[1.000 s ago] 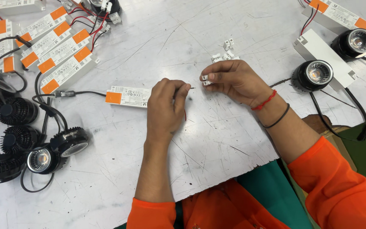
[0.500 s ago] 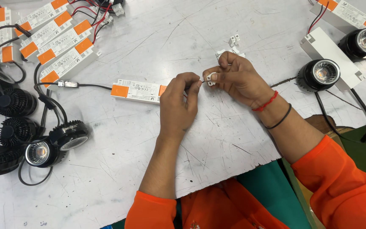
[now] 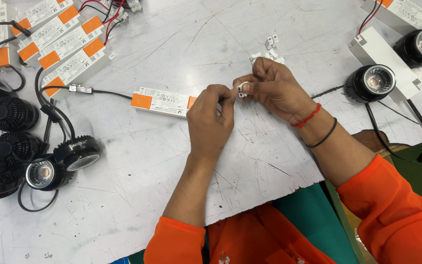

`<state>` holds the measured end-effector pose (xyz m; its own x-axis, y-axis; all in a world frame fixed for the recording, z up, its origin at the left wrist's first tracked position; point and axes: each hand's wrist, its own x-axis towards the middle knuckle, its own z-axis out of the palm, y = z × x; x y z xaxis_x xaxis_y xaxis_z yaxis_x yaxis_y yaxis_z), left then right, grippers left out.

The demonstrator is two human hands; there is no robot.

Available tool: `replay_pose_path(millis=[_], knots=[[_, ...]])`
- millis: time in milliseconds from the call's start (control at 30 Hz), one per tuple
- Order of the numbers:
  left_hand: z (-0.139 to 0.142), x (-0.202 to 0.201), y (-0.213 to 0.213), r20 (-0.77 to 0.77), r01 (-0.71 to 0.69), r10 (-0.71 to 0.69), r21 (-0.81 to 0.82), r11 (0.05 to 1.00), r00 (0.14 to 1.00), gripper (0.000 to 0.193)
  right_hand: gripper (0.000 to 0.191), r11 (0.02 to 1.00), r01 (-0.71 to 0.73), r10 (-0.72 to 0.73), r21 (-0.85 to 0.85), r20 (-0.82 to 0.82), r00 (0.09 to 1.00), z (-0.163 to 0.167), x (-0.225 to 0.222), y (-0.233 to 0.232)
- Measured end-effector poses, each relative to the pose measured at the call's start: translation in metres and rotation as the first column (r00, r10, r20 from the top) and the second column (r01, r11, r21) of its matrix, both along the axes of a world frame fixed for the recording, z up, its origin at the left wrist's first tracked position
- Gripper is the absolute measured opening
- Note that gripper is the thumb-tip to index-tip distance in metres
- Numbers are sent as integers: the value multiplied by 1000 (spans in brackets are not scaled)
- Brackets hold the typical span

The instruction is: The person connects wires to white plastic connectors and attaches them to LED spotlights and power supply units on a workbench. They repeatedly pick up components, insert wires into connectors, and place the assembled units on the table.

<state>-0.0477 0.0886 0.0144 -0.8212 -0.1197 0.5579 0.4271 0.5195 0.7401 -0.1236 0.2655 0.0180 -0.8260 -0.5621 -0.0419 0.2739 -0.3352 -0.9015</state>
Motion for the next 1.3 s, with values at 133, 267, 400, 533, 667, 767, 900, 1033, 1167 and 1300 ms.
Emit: replay_pose_path(millis=[133,267,400,533,667,767,900,1033,1167,1300], knots=[[-2,1,3,5,7,-7,31,999,1000,14,39,1000,16,-16,14,-13,1000,-1,1,-1],[-2,1,2,18,8,-8,53,999,1000,15,38,999,16,-15,36,-30,999,-1,1,-1],[2,1,1,40,1,-4,71,997,999,13,35,997,19,-16,75,-34,999,0,1,-1],[17,0,-6,5,-66,67,-114,991,998,12,16,999,28,-29,25,40,999,2,-1,-1],[36,8,-32,159,-13,47,-211,977,986,10,12,989,132,-137,72,75,988,4,-5,0],[39,10,-37,270,108,-12,-341,934,963,13,14,983,163,-170,82,84,982,3,-7,1],[25,10,-21,137,125,-66,-488,864,988,21,14,986,154,-159,57,93,983,3,-8,1],[16,7,-16,188,77,36,-559,826,982,24,14,987,142,-147,71,73,986,2,-7,1],[17,5,-19,293,107,64,-532,840,954,13,13,988,130,-135,86,51,990,3,-6,0],[21,2,-16,314,49,109,-457,888,943,12,17,992,92,-97,84,60,993,5,-5,1]])
